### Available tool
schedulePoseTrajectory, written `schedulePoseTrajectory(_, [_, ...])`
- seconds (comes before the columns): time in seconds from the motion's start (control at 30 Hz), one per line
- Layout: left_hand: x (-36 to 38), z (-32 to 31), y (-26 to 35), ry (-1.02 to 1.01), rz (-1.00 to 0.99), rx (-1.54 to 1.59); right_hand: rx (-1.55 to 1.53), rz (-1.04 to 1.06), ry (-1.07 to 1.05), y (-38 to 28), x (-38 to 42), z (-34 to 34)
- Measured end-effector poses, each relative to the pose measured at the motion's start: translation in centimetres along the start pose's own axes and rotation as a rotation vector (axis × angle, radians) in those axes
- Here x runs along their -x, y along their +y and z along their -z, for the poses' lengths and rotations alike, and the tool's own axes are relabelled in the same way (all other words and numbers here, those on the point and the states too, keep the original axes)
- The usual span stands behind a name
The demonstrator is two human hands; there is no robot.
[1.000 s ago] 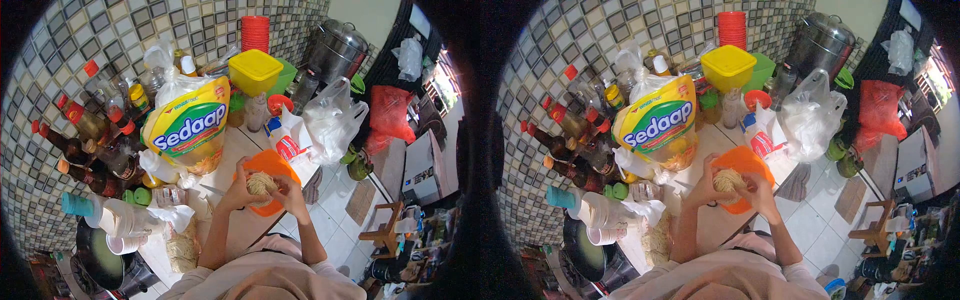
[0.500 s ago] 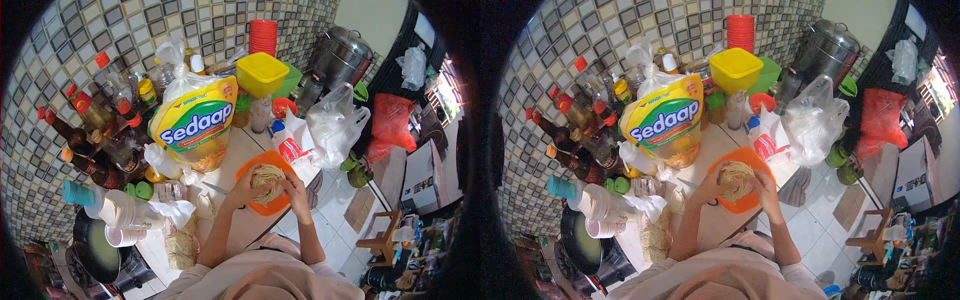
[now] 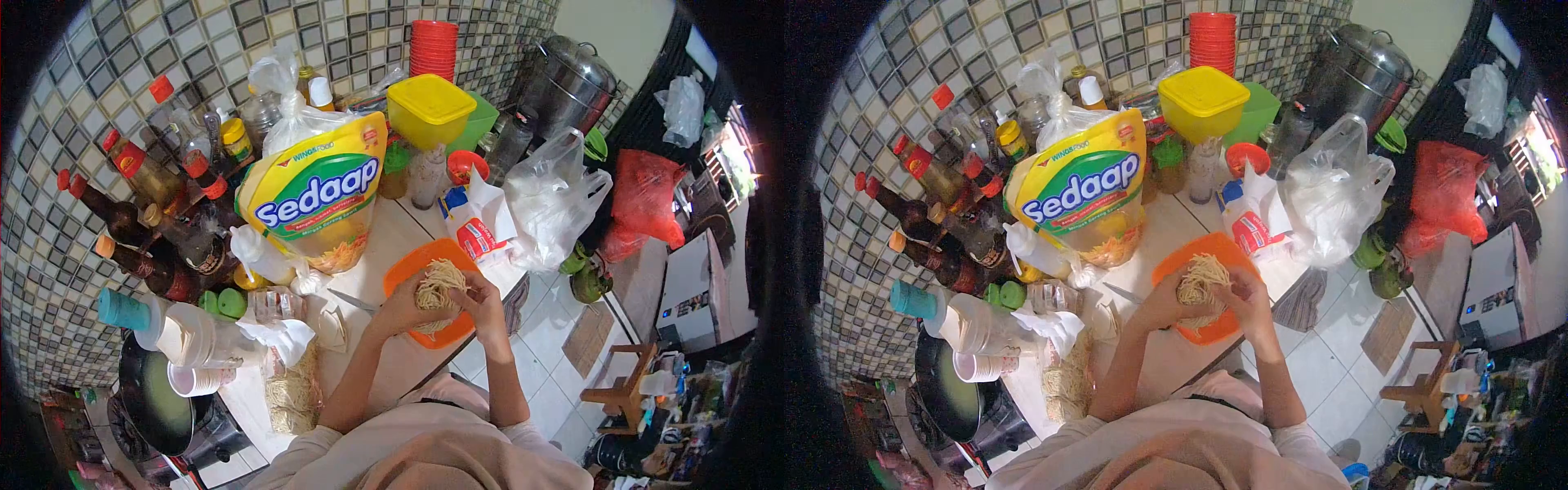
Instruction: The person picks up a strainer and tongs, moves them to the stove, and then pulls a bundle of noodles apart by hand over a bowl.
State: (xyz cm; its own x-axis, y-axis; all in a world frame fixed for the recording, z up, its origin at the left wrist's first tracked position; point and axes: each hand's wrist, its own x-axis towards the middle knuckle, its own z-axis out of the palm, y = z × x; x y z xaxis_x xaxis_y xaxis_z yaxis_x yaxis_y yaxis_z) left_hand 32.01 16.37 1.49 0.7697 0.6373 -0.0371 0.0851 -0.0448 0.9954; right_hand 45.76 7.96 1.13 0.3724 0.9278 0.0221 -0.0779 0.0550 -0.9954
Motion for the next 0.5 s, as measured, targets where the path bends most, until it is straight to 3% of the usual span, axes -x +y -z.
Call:
schedulePoseTrajectory(0.2, [-0.05,0.16,0.07,0.127,0.049,0.015,-0.095,-0.122,0.036,0.32,0.04,1.12])
schedulePoseTrajectory(0.4, [-0.10,0.90,-0.16,0.065,0.003,0.154,-0.146,-0.101,-0.013,0.11,0.28,0.62])
schedulePoseTrajectory(0.5, [0.09,0.83,0.69,0.121,-0.003,0.053,-0.106,-0.139,-0.037,0.52,0.19,0.52])
